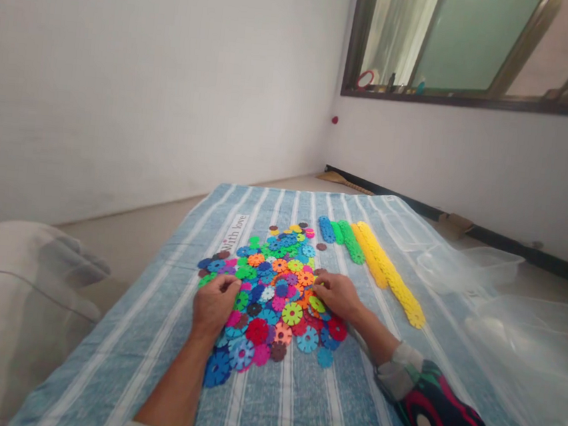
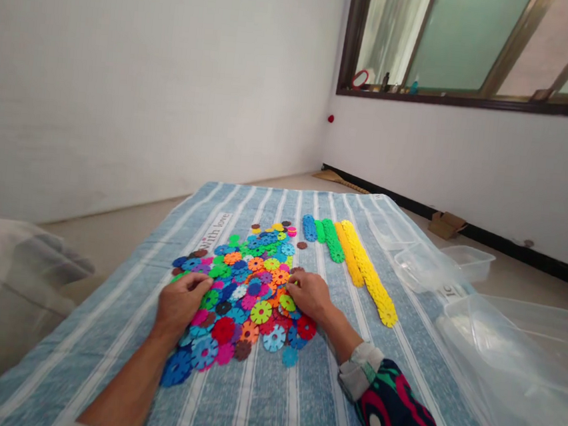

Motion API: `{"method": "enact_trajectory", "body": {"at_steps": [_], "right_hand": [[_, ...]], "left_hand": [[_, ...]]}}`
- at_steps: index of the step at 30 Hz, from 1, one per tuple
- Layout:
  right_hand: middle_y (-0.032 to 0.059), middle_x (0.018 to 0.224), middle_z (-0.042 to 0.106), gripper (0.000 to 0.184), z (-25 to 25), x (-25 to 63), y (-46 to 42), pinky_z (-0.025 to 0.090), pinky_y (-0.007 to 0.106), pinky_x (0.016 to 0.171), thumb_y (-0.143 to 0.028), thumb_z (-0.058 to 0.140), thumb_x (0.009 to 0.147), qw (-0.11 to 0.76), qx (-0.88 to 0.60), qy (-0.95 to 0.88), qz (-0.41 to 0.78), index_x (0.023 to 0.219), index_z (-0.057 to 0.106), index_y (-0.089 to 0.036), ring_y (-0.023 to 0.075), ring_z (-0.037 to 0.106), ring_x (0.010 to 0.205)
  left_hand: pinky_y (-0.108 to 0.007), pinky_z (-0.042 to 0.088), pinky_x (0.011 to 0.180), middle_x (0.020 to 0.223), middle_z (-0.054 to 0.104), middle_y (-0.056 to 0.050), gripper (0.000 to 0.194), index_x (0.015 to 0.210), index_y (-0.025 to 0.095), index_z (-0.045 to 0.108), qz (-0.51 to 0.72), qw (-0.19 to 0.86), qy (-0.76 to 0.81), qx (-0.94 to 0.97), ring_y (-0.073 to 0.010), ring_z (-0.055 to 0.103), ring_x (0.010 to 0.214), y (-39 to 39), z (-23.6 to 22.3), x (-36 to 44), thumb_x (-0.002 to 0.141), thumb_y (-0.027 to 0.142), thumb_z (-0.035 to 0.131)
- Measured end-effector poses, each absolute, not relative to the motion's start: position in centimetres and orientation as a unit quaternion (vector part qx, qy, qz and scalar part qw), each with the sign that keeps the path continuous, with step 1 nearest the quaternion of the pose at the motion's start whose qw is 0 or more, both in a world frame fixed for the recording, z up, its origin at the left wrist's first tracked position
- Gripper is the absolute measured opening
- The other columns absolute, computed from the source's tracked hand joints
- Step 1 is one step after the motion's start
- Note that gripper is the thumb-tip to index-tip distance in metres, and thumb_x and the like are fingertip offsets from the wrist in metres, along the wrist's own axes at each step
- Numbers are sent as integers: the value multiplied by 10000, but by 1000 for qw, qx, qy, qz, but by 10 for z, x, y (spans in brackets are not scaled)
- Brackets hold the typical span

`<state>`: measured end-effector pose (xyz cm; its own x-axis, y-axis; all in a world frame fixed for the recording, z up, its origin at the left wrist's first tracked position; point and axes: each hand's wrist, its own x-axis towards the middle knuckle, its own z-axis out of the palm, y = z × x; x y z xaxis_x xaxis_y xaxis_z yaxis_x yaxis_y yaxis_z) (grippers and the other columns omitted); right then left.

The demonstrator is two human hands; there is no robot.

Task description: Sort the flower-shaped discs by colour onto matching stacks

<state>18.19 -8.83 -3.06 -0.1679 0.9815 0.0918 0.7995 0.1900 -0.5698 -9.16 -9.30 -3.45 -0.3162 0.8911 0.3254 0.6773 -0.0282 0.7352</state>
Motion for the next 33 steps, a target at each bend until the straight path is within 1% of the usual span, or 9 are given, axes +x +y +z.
{"method": "enact_trajectory", "body": {"at_steps": [4,11,18,22,27,30,33], "right_hand": [[-2,713,681,192,-41,179,-92,311,221,575,-296,549,812,254,-604,-729,197,832,728,-230,135,573,643],[-7,629,632,259,-57,186,-97,333,234,557,-354,494,811,347,-558,-713,243,805,707,-206,146,539,582],[-12,619,614,257,-66,189,-96,354,232,558,-366,504,795,366,-545,-707,264,817,703,-205,151,537,591],[-4,668,652,258,-66,188,-97,383,242,600,-359,505,797,365,-542,-709,265,845,709,-209,162,570,631],[3,718,683,271,-61,188,-99,395,256,638,-359,492,805,359,-541,-712,268,852,713,-209,168,596,659],[-5,680,668,264,-61,188,-100,384,252,617,-360,494,801,359,-539,-712,270,823,710,-207,162,587,634],[-9,659,658,257,-61,188,-101,376,251,606,-361,493,799,362,-535,-714,269,774,695,-206,160,579,620]], "left_hand": [[-268,480,659,659,685,0,245,660,206,645,443,126,674,578,-173,621,646,-98,-36,-88,674,413,514],[-250,483,632,638,659,5,245,687,183,650,481,151,644,575,-158,613,638,-98,-45,-89,697,392,523],[-252,484,627,662,659,8,220,735,182,662,435,156,631,623,-150,607,626,-106,-39,-93,739,356,528],[-284,506,716,781,693,-24,196,804,177,664,395,117,615,672,-165,636,712,-113,-37,-84,768,317,530],[-344,505,867,965,703,-68,193,942,190,667,340,30,564,752,-210,637,936,-121,-40,-68,786,248,569],[-363,506,897,1028,696,-83,233,1018,186,655,332,1,527,782,-221,628,995,-126,-44,-60,801,228,581],[-360,514,895,1024,703,-87,236,1037,173,650,340,-1,494,800,-218,634,1002,-129,-46,-55,815,210,578]]}}
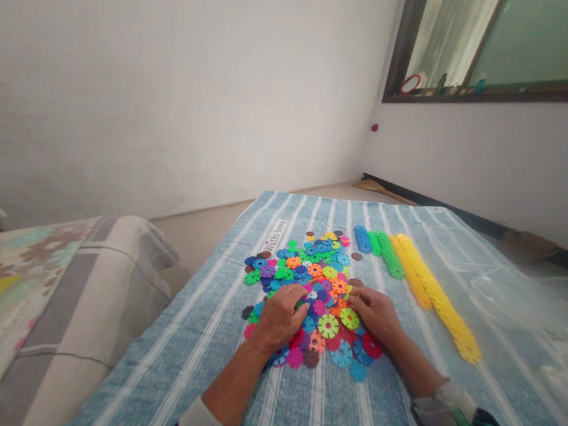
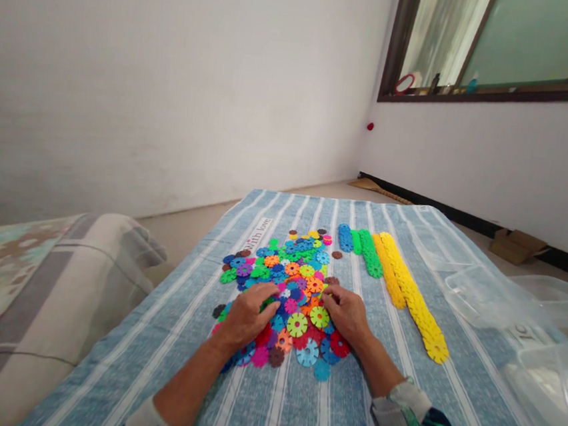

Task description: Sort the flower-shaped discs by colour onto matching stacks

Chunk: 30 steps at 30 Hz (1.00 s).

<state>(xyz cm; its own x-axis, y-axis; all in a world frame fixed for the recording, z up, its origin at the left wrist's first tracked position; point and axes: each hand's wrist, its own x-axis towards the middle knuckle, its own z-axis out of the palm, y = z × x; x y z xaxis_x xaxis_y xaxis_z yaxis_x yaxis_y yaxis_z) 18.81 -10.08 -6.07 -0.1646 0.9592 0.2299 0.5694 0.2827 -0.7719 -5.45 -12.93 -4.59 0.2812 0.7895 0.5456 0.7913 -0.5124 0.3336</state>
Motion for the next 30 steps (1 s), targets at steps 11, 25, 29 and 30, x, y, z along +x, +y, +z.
{"method": "enact_trajectory", "body": {"at_steps": [11,25,29,30], "right_hand": [[-9,683,669,252,-62,187,-100,380,257,624,-369,491,797,362,-539,-712,267,815,690,-216,168,590,639],[-11,667,656,243,-61,188,-101,372,254,599,-348,483,798,360,-533,-723,252,756,679,-211,154,572,618],[-11,646,648,240,-61,188,-100,368,254,583,-348,477,798,362,-531,-725,250,742,668,-213,154,562,595],[-12,644,648,241,-61,188,-100,369,254,582,-349,476,799,361,-531,-725,249,746,668,-214,154,562,594]], "left_hand": [[-415,510,926,1026,699,-111,240,974,155,656,-392,76,-568,-720,-244,632,1001,-107,-52,-76,817,164,475],[-431,472,928,995,718,-98,297,953,186,679,-296,57,-621,-723,-253,646,979,-90,-56,-94,755,139,464],[-401,498,871,907,733,-75,264,870,210,701,-330,48,-624,-706,-237,665,880,-91,-55,-96,762,164,464],[-398,502,860,901,735,-75,258,862,211,703,-339,47,-625,-701,-235,666,865,-91,-55,-96,765,173,467]]}}
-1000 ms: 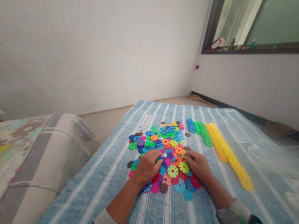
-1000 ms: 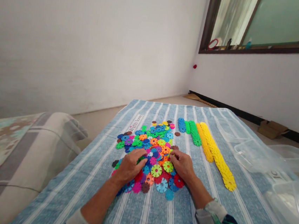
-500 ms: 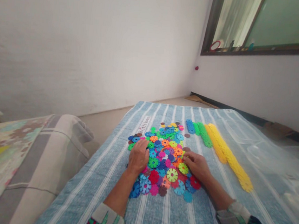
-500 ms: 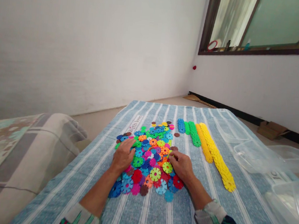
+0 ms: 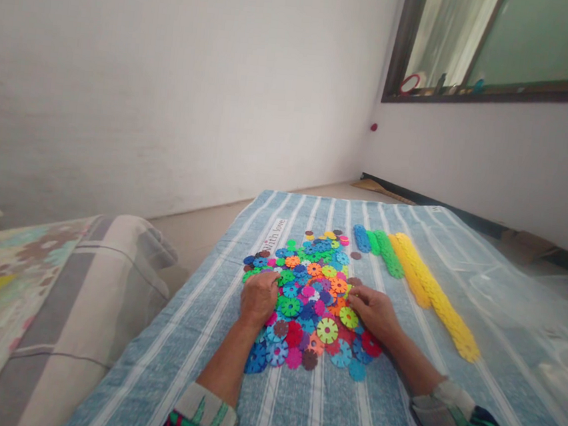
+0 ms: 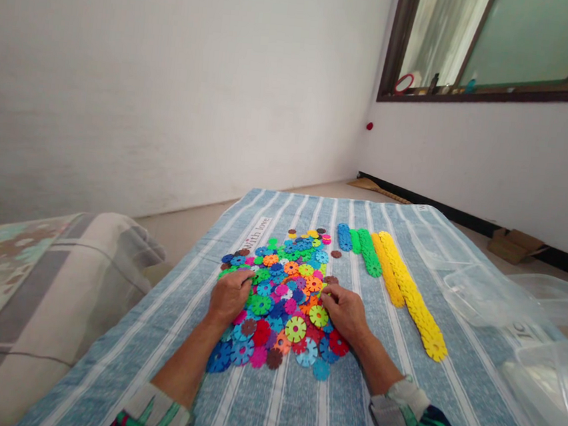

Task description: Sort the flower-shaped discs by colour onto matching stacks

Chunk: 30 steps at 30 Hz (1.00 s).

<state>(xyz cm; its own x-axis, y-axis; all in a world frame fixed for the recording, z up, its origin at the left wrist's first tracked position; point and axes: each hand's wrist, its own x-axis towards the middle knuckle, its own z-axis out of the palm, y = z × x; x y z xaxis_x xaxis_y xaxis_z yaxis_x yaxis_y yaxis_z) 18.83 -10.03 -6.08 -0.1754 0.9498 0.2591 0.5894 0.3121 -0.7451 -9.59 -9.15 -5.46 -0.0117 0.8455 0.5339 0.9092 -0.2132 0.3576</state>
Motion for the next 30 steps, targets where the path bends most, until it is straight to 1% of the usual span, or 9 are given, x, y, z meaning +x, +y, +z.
{"method": "enact_trajectory", "body": {"at_steps": [3,5,9,12,14,18,21,25,30], "right_hand": [[-12,653,649,240,-61,188,-100,381,250,600,-345,480,801,365,-528,-726,247,748,672,-212,154,573,609],[-9,672,658,239,-61,188,-101,393,248,615,-342,484,806,371,-525,-725,246,762,679,-210,154,585,625],[6,671,667,258,-62,186,-104,412,249,613,-345,473,833,402,-531,-714,214,795,684,-201,155,594,605],[36,753,700,261,-63,182,-107,436,257,652,-347,478,856,431,-523,-719,153,835,694,-202,164,617,651],[54,792,708,257,-62,178,-109,447,260,687,-336,480,874,440,-502,-737,108,856,699,-203,172,628,704],[67,759,689,269,-58,167,-116,447,267,687,-316,460,915,452,-433,-779,26,873,694,-190,176,615,718],[72,758,679,263,-54,159,-120,441,279,669,-312,457,933,457,-393,-798,-2,908,686,-186,177,598,708],[68,782,683,268,-54,152,-123,432,294,675,-305,438,954,441,-377,-814,9,1001,675,-190,179,584,719],[47,738,675,297,-53,151,-122,416,286,658,-301,404,969,436,-378,-816,14,946,684,-204,171,578,694]], "left_hand": [[-394,509,848,885,738,-75,248,855,207,707,-369,47,-627,-685,-234,668,841,-94,-51,-94,784,203,470],[-382,509,861,906,740,-72,247,871,202,708,-394,34,-620,-678,-229,672,867,-96,-47,-90,801,229,472],[-334,516,865,964,740,-55,269,925,192,702,-450,-46,-599,-661,-206,677,914,-102,-36,-79,827,289,471],[-318,527,833,943,739,-39,267,936,185,690,-475,-111,-587,-646,-197,679,891,-109,-28,-66,817,303,482],[-300,534,783,880,734,-22,248,936,186,670,-479,-153,-576,-644,-185,680,835,-114,-24,-56,811,296,485],[-265,512,644,698,682,18,196,908,196,620,-447,-205,-558,-668,-154,643,649,-127,-18,-34,830,293,468],[-261,503,673,743,690,14,168,882,209,612,-427,-212,-535,-698,-152,649,693,-134,-14,-22,838,277,465],[-269,508,748,825,707,0,180,870,215,643,-411,-226,-505,-725,-157,661,782,-136,-14,-17,839,265,473],[-269,517,774,867,720,-10,195,874,213,677,-407,-241,-490,-732,-160,668,815,-136,-17,-16,839,269,493]]}}
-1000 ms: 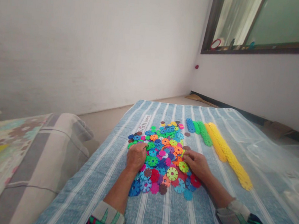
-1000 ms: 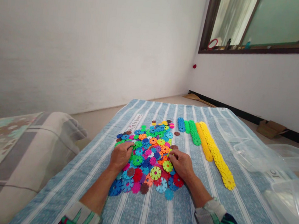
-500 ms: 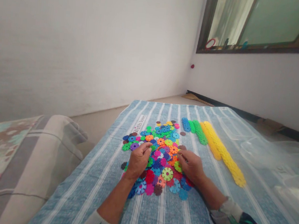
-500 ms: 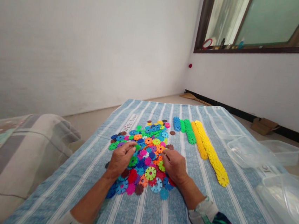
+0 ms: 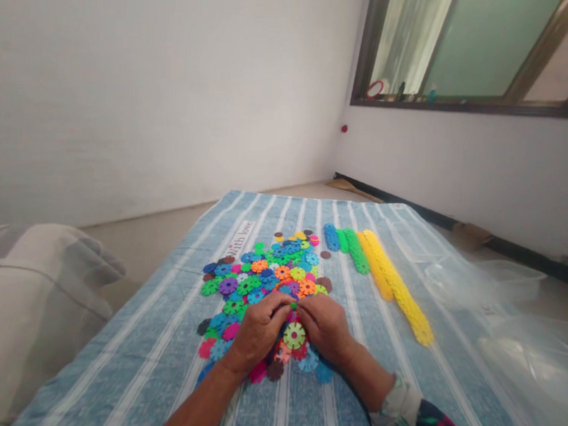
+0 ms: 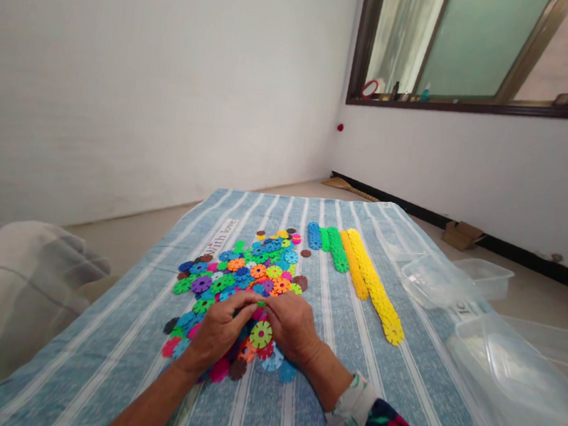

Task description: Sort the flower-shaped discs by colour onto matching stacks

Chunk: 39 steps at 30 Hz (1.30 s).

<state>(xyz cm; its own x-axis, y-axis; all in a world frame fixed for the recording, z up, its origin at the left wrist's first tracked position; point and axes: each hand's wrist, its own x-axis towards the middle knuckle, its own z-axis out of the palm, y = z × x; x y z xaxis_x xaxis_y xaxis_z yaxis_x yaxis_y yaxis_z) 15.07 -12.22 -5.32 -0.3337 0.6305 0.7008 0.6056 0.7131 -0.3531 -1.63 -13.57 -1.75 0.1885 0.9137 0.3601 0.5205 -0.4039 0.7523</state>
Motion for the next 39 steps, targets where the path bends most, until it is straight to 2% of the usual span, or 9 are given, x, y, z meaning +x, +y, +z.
{"method": "enact_trajectory", "body": {"at_steps": [6,13,17,20,22,25,31,39], "right_hand": [[42,727,658,269,-54,152,-119,404,275,649,-294,425,953,422,-393,-817,14,842,656,-210,164,567,691],[39,768,660,217,-53,149,-117,410,271,657,-268,450,938,416,-385,-824,22,877,653,-218,165,565,720],[37,759,640,211,-44,160,-103,421,265,678,-223,462,922,411,-369,-833,15,844,657,-214,164,556,744],[49,836,641,170,-29,189,-72,429,266,735,-194,504,892,395,-412,-821,0,821,658,-197,168,567,828],[59,894,648,170,-18,215,-44,423,269,750,-188,520,881,350,-481,-804,-28,800,670,-194,180,571,888],[67,945,651,215,-6,249,-1,404,258,730,-181,494,887,213,-582,-781,-72,828,701,-196,178,569,895],[97,929,669,213,-8,269,47,365,236,686,-158,520,845,141,-601,-783,-73,758,715,-163,179,573,871],[114,970,680,209,-11,266,64,383,237,700,-150,507,831,68,-615,-783,-61,821,716,-144,193,610,871]], "left_hand": [[-275,530,799,905,731,-13,212,908,225,698,418,234,479,736,-165,673,849,-135,-21,-17,841,267,500],[-285,544,789,883,734,-18,216,895,236,711,434,196,463,747,-172,677,833,-132,-26,-17,841,289,509],[-307,541,838,936,735,-28,208,921,227,704,444,153,478,742,-184,680,873,-129,-28,-22,839,313,533],[-327,537,865,953,729,-46,226,927,211,691,462,104,505,721,-195,680,887,-124,-30,-30,844,359,543],[-335,533,879,946,727,-51,232,910,208,688,473,69,511,714,-198,678,888,-121,-32,-36,855,369,529],[-343,524,904,933,726,-52,214,890,207,682,485,14,504,715,-202,674,903,-116,-35,-44,860,342,518],[-335,532,889,912,724,-61,173,890,192,663,483,-68,483,727,-197,677,889,-113,-37,-52,871,285,519],[-325,538,866,907,718,-69,161,912,162,643,461,-129,475,738,-188,674,880,-114,-34,-59,886,253,514]]}}
